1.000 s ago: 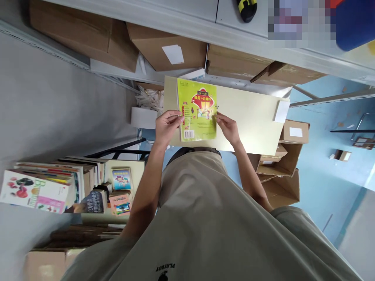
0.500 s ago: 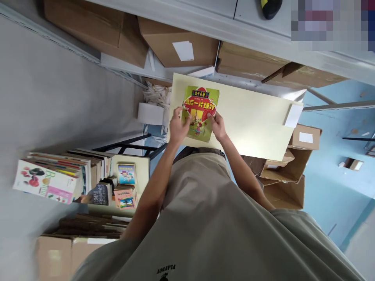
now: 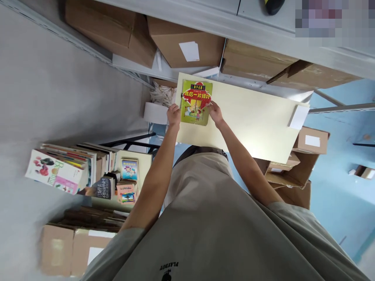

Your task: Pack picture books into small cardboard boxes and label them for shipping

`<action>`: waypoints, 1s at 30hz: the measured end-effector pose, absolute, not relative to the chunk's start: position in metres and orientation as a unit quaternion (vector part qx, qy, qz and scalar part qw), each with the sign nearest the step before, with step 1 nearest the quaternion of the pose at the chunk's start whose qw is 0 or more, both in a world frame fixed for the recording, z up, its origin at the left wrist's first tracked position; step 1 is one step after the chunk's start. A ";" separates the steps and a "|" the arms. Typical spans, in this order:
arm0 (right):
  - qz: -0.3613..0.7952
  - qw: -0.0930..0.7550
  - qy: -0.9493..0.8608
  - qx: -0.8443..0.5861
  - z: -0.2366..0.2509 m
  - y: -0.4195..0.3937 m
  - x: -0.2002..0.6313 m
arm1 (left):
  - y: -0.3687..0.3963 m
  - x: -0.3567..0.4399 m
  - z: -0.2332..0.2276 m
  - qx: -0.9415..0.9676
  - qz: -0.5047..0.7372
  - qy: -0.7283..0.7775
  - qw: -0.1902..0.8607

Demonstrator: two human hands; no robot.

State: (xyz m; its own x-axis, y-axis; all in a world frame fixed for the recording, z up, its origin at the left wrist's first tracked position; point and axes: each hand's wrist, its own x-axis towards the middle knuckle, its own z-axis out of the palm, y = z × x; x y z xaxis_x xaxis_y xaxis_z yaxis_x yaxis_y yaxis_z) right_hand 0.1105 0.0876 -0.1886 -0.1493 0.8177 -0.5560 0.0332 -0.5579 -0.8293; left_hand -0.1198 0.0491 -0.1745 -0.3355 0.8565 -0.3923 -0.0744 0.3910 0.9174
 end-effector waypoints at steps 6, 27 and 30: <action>0.646 0.254 -0.378 -0.612 -0.188 0.029 0.146 | 0.005 -0.110 -0.176 0.121 0.492 0.764 0.399; 0.693 0.128 -0.437 -0.558 -0.092 0.008 0.161 | -0.113 -0.140 -0.128 -0.109 0.601 0.703 0.365; 0.685 0.109 -0.436 -0.574 -0.077 0.008 0.125 | -0.109 -0.156 -0.134 -0.131 0.602 0.692 0.377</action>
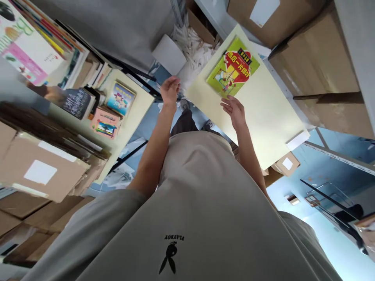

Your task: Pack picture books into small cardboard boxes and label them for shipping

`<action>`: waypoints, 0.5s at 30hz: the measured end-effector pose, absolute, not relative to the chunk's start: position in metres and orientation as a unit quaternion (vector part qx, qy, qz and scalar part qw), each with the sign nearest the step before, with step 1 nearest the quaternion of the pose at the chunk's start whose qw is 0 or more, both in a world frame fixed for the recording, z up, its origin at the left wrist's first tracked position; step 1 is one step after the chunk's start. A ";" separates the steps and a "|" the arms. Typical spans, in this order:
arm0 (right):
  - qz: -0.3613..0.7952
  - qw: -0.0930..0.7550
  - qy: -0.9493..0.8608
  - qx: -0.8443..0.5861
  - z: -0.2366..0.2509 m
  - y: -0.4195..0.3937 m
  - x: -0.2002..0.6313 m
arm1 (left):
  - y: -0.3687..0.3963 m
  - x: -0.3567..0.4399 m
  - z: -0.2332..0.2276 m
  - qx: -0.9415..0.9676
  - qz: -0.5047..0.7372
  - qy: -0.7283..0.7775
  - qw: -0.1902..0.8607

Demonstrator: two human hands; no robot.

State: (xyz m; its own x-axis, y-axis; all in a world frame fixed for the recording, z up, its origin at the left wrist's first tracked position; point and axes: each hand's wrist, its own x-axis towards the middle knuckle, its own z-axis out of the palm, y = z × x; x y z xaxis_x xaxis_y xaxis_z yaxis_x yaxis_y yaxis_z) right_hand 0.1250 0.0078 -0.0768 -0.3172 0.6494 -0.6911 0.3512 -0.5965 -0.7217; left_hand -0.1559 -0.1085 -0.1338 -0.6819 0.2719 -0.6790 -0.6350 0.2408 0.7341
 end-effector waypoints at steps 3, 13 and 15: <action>0.681 0.083 -0.439 -0.581 -0.071 0.005 0.078 | -0.107 -0.182 -0.147 -0.159 0.592 0.682 0.398; 0.698 0.037 -0.439 -0.565 -0.121 0.015 -0.092 | -0.099 -0.274 -0.221 -0.211 0.534 0.682 0.452; 0.679 0.035 -0.453 -0.576 -0.143 0.030 -0.121 | -0.096 -0.277 -0.237 -0.218 0.527 0.678 0.464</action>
